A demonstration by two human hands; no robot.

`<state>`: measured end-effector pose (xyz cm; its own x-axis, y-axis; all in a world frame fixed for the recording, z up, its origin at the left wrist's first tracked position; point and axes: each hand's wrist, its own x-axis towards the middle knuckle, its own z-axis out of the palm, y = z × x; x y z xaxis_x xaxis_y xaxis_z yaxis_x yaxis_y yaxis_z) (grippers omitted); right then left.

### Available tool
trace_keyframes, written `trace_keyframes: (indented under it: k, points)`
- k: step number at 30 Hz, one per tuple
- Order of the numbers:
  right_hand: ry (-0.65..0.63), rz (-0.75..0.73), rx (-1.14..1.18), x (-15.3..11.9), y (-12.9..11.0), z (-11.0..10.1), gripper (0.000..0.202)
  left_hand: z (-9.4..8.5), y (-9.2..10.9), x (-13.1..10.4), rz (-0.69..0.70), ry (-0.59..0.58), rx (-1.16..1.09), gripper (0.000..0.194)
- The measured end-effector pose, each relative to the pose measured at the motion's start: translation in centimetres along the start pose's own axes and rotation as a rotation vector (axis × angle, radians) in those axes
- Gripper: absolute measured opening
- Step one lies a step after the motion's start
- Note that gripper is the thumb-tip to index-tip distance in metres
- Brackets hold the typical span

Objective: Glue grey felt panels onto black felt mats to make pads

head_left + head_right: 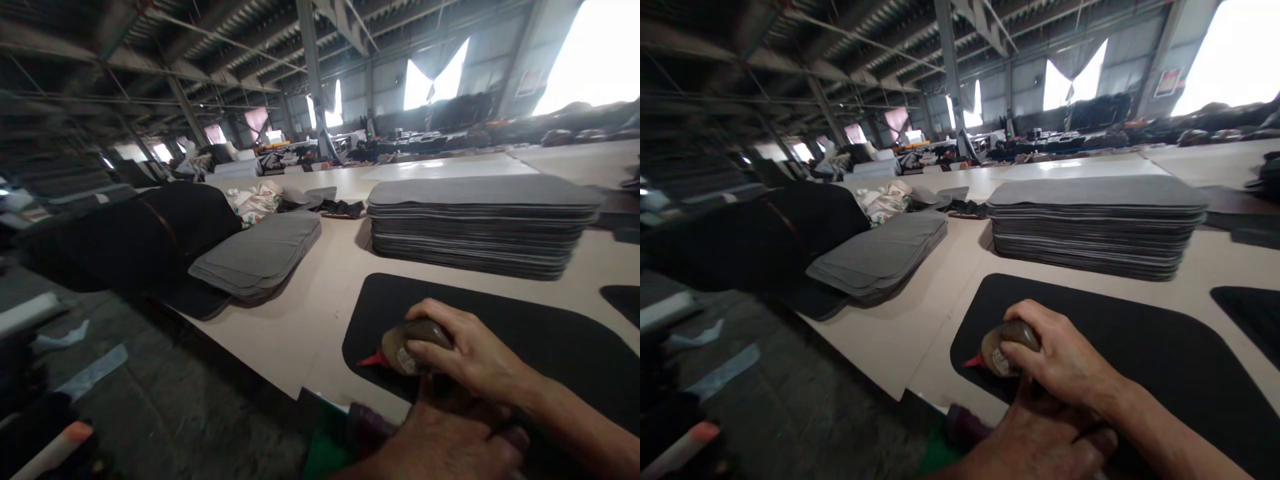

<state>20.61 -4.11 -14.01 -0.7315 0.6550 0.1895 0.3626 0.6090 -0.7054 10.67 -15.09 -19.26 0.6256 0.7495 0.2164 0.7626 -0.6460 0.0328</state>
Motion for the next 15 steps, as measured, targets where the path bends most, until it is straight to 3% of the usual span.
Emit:
trace_keyframes:
  k: [2,6,11,15]
  points:
    - [-0.031,-0.074,-0.054,0.4,-0.5,-0.3,0.015,-0.1,0.0,0.1,-0.003,0.008,0.003,0.043]
    - [-0.064,-0.168,-0.152,1.3,-1.2,-0.7,0.015,0.7,-0.1,0.3,0.006,0.012,-0.06,0.042]
    - [-0.019,-0.166,-0.254,3.0,-0.5,-0.9,0.015,3.1,-0.1,0.3,-0.017,0.023,-0.181,0.043]
    - [0.045,-0.139,-0.296,4.7,0.9,-1.2,0.016,3.3,0.0,0.2,-0.022,0.048,-0.183,0.041]
